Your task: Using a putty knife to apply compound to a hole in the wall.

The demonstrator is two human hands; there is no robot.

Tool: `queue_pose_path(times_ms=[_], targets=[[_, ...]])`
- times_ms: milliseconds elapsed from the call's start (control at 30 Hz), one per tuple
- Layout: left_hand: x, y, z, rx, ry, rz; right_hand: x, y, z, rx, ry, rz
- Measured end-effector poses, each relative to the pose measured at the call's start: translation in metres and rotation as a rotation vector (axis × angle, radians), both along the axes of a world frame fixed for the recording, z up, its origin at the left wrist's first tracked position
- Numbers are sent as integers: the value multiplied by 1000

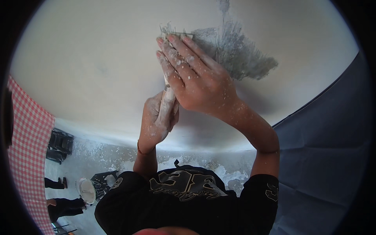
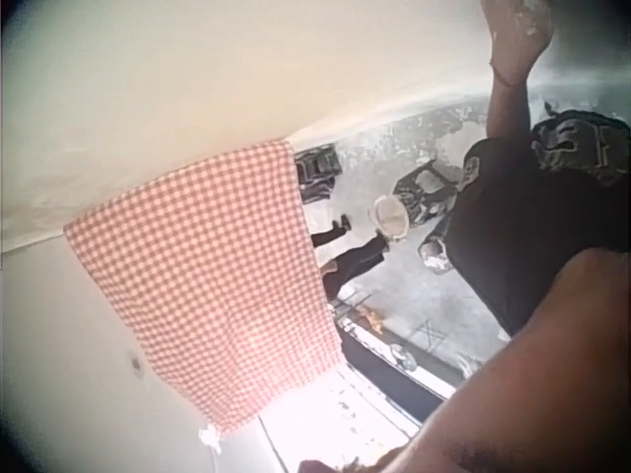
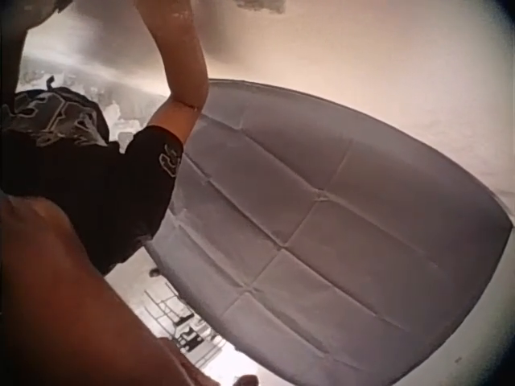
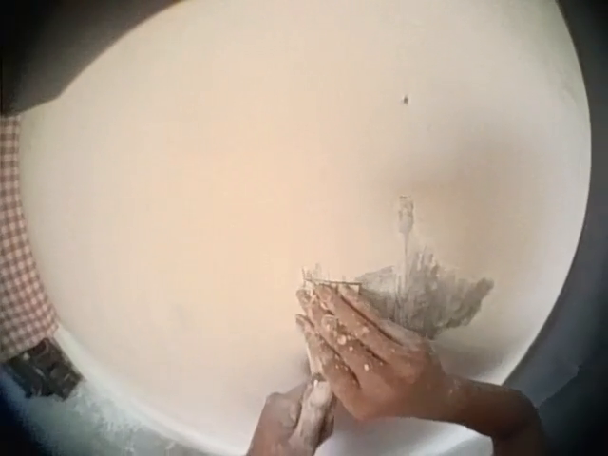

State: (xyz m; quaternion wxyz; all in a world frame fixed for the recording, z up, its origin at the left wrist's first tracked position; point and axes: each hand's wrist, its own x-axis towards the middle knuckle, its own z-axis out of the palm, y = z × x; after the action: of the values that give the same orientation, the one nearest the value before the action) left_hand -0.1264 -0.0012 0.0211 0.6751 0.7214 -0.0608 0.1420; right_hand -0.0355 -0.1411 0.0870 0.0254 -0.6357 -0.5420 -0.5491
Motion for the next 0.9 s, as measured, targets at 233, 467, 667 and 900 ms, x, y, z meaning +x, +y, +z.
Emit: queue_pose_path(times_ms=[233, 467, 667, 900], targets=[[-20, -17, -40, -68, 0, -34, -17, -13, -31, -102, 85, -21], [-10, -17, -52, -41, 107, -33, -5, -15, -44, -122, 104, -30], [-3, -18, -62, 74, -143, -20, -5, -13, -47, -117, 105, -40], [3, -11, -59, 48, 50, -4, 2, -9, -45, -122, 115, -40]])
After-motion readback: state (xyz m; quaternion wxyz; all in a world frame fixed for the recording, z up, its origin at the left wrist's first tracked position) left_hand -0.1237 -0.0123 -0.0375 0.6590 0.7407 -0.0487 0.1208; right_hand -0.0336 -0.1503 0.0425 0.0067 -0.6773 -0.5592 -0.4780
